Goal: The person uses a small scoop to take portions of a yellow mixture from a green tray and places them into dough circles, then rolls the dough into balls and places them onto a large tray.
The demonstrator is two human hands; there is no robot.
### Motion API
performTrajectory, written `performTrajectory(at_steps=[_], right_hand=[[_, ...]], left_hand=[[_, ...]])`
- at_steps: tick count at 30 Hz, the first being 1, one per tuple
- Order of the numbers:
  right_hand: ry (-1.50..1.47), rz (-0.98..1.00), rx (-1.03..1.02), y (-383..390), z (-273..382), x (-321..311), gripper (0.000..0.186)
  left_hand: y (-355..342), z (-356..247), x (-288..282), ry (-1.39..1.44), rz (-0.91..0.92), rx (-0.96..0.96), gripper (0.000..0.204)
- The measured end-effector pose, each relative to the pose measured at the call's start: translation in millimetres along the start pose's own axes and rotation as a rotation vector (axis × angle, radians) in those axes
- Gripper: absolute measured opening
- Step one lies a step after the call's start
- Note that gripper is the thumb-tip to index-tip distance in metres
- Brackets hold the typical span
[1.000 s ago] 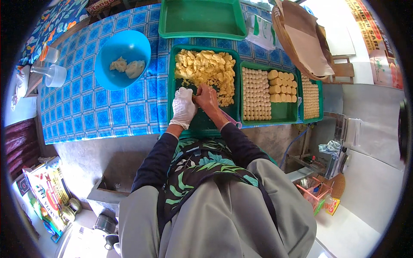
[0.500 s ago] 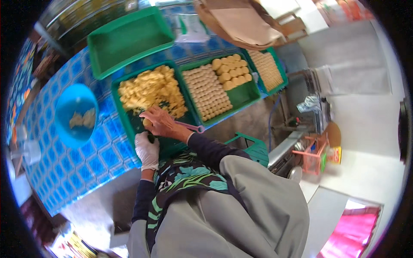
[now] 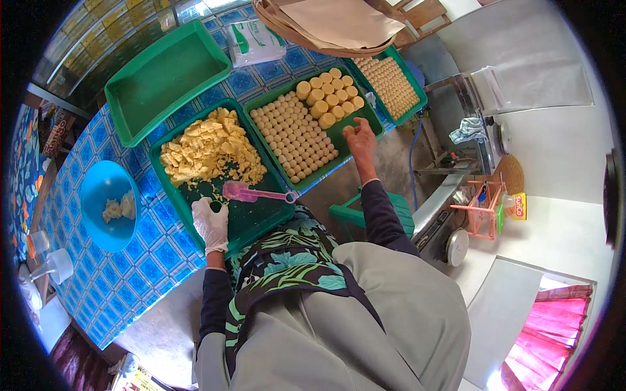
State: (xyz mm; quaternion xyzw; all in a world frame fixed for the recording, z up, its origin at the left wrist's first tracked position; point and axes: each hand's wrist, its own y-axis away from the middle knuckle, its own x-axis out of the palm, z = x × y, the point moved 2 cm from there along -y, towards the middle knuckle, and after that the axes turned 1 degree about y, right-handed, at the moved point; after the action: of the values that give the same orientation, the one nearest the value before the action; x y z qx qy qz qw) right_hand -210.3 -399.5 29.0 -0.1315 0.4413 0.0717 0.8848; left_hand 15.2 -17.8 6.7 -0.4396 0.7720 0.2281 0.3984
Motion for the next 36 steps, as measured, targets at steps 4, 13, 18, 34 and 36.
performTrajectory(at_steps=[4, 13, 18, 34, 36], right_hand=[[-0.003, 0.077, -0.121, 9, 1, 23, 0.062], [0.002, 0.035, -0.115, 5, -7, 44, 0.063], [-0.023, -0.029, -0.412, 28, 31, 29, 0.049], [0.185, 0.670, -0.864, 193, 150, 76, 0.051], [0.106, 0.819, -0.658, 193, 154, 75, 0.060]], left_hand=[[-1, -2, 1, 0.021, -0.008, -0.001, 0.037], [9, 1, -1, 0.082, -0.267, 0.053, 0.041], [-41, -12, -24, 0.149, -0.401, 0.071, 0.046], [-40, 13, 3, 0.081, -0.194, 0.036, 0.037], [-27, 14, 7, 0.185, -0.256, -0.015, 0.046]])
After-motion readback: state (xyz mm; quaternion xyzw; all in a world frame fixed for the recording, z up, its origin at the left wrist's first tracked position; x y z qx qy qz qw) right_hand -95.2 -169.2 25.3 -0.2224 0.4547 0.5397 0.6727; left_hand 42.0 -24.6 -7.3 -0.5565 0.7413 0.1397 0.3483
